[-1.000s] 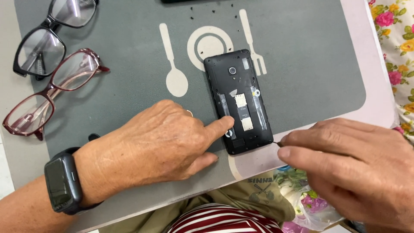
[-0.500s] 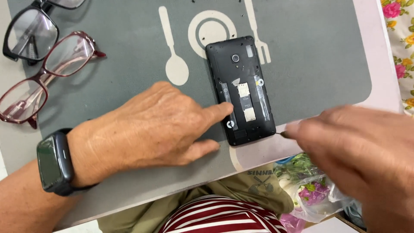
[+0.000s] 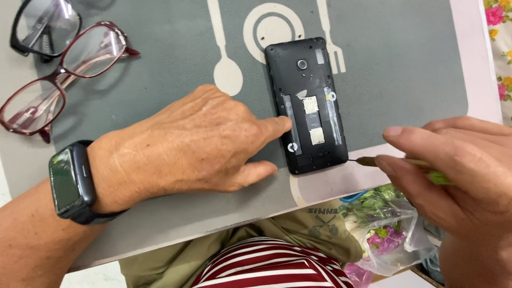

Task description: Using a precision screwdriver to remove small screws from the internal frame of a mobile phone during disassembly.

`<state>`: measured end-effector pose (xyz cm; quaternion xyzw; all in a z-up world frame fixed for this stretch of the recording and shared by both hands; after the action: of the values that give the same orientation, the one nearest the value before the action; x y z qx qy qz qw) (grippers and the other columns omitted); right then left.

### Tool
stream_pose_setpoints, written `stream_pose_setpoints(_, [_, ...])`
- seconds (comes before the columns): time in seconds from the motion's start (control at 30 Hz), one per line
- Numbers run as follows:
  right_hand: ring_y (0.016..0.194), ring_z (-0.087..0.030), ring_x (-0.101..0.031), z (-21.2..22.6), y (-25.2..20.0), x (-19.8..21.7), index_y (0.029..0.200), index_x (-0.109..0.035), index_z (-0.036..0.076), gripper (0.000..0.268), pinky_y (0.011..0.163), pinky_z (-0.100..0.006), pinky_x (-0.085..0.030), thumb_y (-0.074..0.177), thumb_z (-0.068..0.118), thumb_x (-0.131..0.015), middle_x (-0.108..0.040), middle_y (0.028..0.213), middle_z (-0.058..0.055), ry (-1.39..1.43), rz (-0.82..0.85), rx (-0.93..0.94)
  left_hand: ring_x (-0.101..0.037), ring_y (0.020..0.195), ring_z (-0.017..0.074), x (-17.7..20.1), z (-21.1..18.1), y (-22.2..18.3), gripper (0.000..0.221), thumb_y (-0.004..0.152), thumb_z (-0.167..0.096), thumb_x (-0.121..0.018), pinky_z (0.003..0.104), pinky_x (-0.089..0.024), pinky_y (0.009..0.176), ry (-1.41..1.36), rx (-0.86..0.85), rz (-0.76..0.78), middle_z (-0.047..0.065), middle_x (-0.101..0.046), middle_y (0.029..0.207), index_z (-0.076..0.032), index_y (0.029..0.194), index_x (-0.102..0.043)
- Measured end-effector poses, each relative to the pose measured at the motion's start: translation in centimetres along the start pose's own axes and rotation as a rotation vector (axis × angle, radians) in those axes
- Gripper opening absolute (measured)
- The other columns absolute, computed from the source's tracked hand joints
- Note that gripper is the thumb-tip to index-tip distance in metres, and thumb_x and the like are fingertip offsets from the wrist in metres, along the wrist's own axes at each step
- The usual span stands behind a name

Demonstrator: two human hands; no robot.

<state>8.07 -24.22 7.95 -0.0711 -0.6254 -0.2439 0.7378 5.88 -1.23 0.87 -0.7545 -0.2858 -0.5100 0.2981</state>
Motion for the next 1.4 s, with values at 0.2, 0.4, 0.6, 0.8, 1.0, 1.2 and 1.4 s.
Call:
stream_pose_setpoints(0.2, [0.089,-0.033,-0.078,1.7,1.8,0.9,0.131,-0.064,-0.005,0.036,0.079,-0.044,-0.064,0.095,-0.002,-0.064,-0.079,0.112,-0.024,0.101,0.056,-0.016,-0.067,0.062,0.0532,-0.2,0.9,0.0,0.042,0.104,-0.058,-0.07,0.062,-0.051,0.057,0.007,0.033,-0.021,0.014,-0.072,0.063,-0.016,0.1,-0.065])
stream_pose_setpoints(0.4, [0.09,-0.035,-0.077,1.3,0.7,0.6,0.136,-0.059,-0.002,0.038,0.081,-0.049,-0.063,0.098,0.001,-0.066,-0.08,0.113,-0.021,0.097,0.043,-0.015,-0.065,0.07,0.028,1.6,-0.2,-0.5,0.035,0.101,-0.035,-0.081,0.047,-0.051,0.048,0.093,-0.092,-0.549,0.001,-0.066,0.098,-0.013,0.125,-0.07])
stream_pose_setpoints(0.6, [0.087,-0.03,-0.078,1.6,0.9,0.7,0.13,-0.061,-0.002,0.036,0.078,-0.045,-0.064,0.095,-0.001,-0.066,-0.08,0.11,-0.017,0.138,0.082,-0.017,-0.065,0.094,0.026,1.0,-0.8,-0.1,0.064,0.089,-0.05,-0.092,0.043,-0.062,0.073,0.167,-0.04,-0.573,0.008,-0.057,0.152,-0.006,0.131,-0.07])
stream_pose_setpoints(0.8, [0.093,-0.035,-0.08,2.1,0.7,0.7,0.126,-0.064,0.003,0.033,0.085,-0.047,-0.065,0.094,-0.003,-0.061,-0.078,0.127,-0.026,0.132,0.072,0.036,-0.062,0.098,0.0294,0.8,-0.4,0.4,0.057,0.093,-0.054,-0.085,0.046,-0.061,0.062,0.129,-0.022,-0.463,0.007,-0.061,0.143,-0.006,0.118,-0.07])
stream_pose_setpoints(1.0, [0.077,-0.038,-0.072,0.6,-0.1,0.2,0.131,-0.061,-0.006,0.043,0.086,-0.053,-0.062,0.095,0.009,-0.081,-0.078,0.095,-0.02,0.071,0.0,-0.021,-0.061,0.097,0.0306,1.3,0.0,0.1,0.057,0.092,-0.055,-0.085,0.047,-0.06,0.063,0.124,-0.019,-0.452,0.006,-0.061,0.144,-0.006,0.117,-0.069])
stream_pose_setpoints(1.2, [0.075,-0.029,-0.074,2.4,1.0,0.7,0.125,-0.066,-0.003,0.027,0.088,-0.053,-0.064,0.1,-0.014,-0.068,-0.077,0.088,-0.014,0.114,-0.027,-0.144,-0.061,0.097,0.0317,1.4,0.1,0.2,0.058,0.092,-0.053,-0.086,0.048,-0.059,0.06,0.098,-0.023,-0.426,0.008,-0.062,0.145,-0.004,0.118,-0.07])
stream_pose_setpoints(1.4, [0.101,-0.036,-0.082,2.6,1.2,1.3,0.129,-0.064,0.005,0.033,0.087,-0.048,-0.067,0.096,-0.001,-0.064,-0.079,0.129,-0.025,0.14,0.072,0.057,-0.065,0.103,0.0351,1.4,0.1,0.2,0.066,0.088,-0.055,-0.086,0.051,-0.06,0.067,0.136,-0.024,-0.419,0.008,-0.062,0.147,-0.009,0.131,-0.068])
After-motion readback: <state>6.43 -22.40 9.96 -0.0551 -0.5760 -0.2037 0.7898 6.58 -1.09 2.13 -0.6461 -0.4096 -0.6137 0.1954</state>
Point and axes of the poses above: each hand's wrist, its own y-axis towards the middle knuckle, its own x-axis out of the back of the hand, z = x × y, the point moved 7 cm from there along y, towards the middle knuckle
